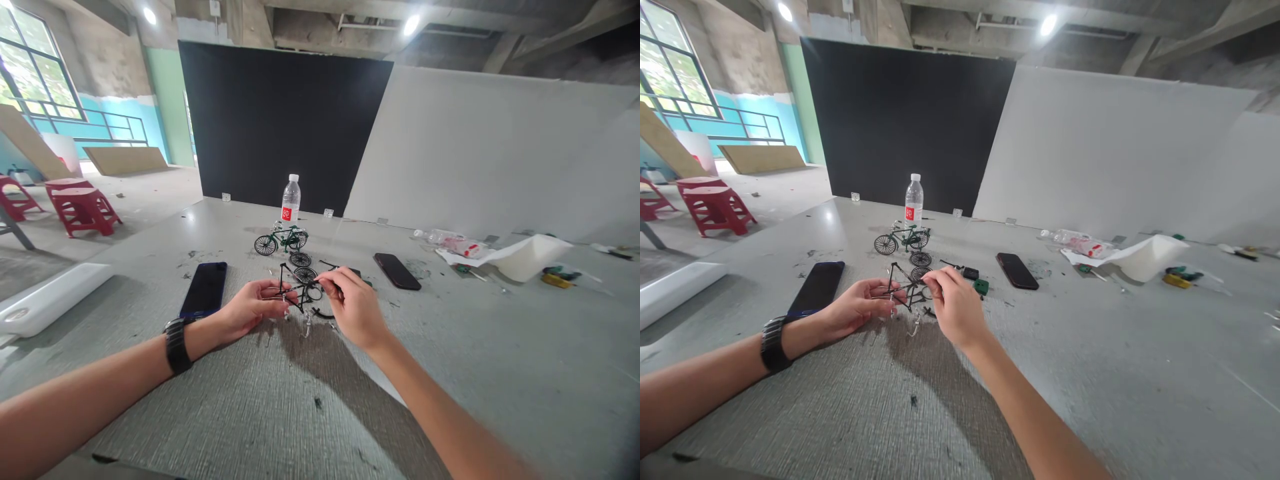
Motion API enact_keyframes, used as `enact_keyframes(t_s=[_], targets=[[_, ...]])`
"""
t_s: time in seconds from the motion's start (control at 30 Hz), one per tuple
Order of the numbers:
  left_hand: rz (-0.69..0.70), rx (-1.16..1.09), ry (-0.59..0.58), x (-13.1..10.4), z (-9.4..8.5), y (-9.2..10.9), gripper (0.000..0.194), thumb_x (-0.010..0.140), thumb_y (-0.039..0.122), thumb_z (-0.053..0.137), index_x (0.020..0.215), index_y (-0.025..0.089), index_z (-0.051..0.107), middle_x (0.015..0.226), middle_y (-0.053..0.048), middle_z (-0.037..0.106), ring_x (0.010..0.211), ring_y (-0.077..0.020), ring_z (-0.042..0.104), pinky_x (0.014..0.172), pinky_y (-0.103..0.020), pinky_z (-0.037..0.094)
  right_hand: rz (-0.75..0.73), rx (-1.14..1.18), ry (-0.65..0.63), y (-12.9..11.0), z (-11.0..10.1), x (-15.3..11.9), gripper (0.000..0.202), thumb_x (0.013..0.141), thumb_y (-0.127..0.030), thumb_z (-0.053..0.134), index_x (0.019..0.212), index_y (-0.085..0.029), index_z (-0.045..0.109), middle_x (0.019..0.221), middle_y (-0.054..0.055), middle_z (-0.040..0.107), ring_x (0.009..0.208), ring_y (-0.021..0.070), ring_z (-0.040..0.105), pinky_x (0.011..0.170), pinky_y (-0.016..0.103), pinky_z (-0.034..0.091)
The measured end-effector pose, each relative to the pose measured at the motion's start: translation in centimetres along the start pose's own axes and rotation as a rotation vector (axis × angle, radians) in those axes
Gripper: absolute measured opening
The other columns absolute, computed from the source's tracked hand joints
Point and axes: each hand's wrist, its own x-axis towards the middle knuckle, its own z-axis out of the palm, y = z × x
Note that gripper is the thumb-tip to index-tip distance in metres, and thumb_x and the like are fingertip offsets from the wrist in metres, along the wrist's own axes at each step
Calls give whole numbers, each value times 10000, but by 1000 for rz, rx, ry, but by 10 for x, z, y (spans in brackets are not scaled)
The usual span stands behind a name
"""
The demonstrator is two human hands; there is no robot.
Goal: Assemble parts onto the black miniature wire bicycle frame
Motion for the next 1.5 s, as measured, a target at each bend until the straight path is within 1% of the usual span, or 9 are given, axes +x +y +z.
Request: enact_keyframes(t_s=[0.23, 0.53, 0.67, 0.8, 0.93, 1.0, 1.1, 1.33, 1.5], targets=[[-2, 5, 6, 1, -2, -2, 457, 701, 141, 855, 1109, 126, 649, 1088, -115, 720, 978, -179, 666, 815, -272, 512, 70, 151, -121, -6, -1, 0, 230, 1021, -288, 447, 1011, -206, 662, 890, 55, 694, 687, 161, 593, 640, 280, 437], [-3, 11, 5, -1, -1, 1, 416, 714, 129, 843, 1083, 109, 652, 1090, -121, 715, 968, -174, 670, 832, -268, 518, 165, 276, -117, -10, -3, 1, 322, 1027, -355, 438, 1098, -206, 714, 867, 50, 645, 608, 128, 502, 583, 275, 397], [-1, -13, 56, -1, 1, 1, 418, 704, 124, 847, 1072, 117, 650, 1093, -109, 717, 994, -177, 675, 837, -264, 534, 205, 348, -139, -15, -5, 1, 277, 988, -358, 513, 1112, -220, 718, 888, 47, 706, 605, 130, 523, 572, 274, 414], [-9, -41, 111, -1, 2, 2, 426, 696, 128, 853, 1070, 123, 649, 1093, -103, 726, 949, -160, 690, 831, -260, 555, 198, 361, -247, -19, -3, -1, 201, 938, -307, 581, 1080, -255, 714, 909, 6, 769, 538, 115, 532, 565, 282, 426], [-5, -60, 164, 0, 2, 3, 415, 686, 111, 852, 1048, 130, 651, 1079, -92, 736, 901, -143, 700, 795, -237, 566, 191, 329, -368, -17, 2, -5, 166, 914, -267, 592, 1048, -281, 689, 961, -9, 789, 784, 179, 700, 674, 306, 479], [4, -63, 185, 1, 1, 3, 395, 695, 104, 843, 1039, 133, 650, 1080, -88, 738, 907, -141, 703, 793, -226, 568, 211, 270, -421, -13, 5, -8, 200, 898, -254, 608, 1089, -289, 657, 958, -7, 792, 912, 219, 714, 751, 341, 492], [12, -60, 204, 1, 1, 3, 386, 701, 91, 835, 1036, 134, 648, 1079, -90, 740, 910, -137, 707, 773, -204, 566, 208, 152, -470, -7, 8, -10, 236, 885, -219, 603, 1104, -283, 661, 961, 11, 792, 950, 248, 708, 796, 379, 481], [17, -47, 209, 0, 2, 2, 387, 697, 107, 847, 1029, 134, 649, 1088, -96, 741, 930, -149, 710, 772, -207, 571, 198, 89, -429, -12, 13, -9, 158, 933, -334, 586, 904, -256, 721, 784, 0, 762, 663, 174, 656, 622, 307, 426], [25, -43, 193, 0, 2, 3, 419, 672, 112, 866, 1031, 128, 650, 1083, -88, 737, 912, -140, 704, 801, -222, 566, 208, 135, -400, -23, 20, -13, 177, 934, -379, 596, 940, -252, 721, 768, 6, 765, 690, 179, 687, 662, 295, 462]])
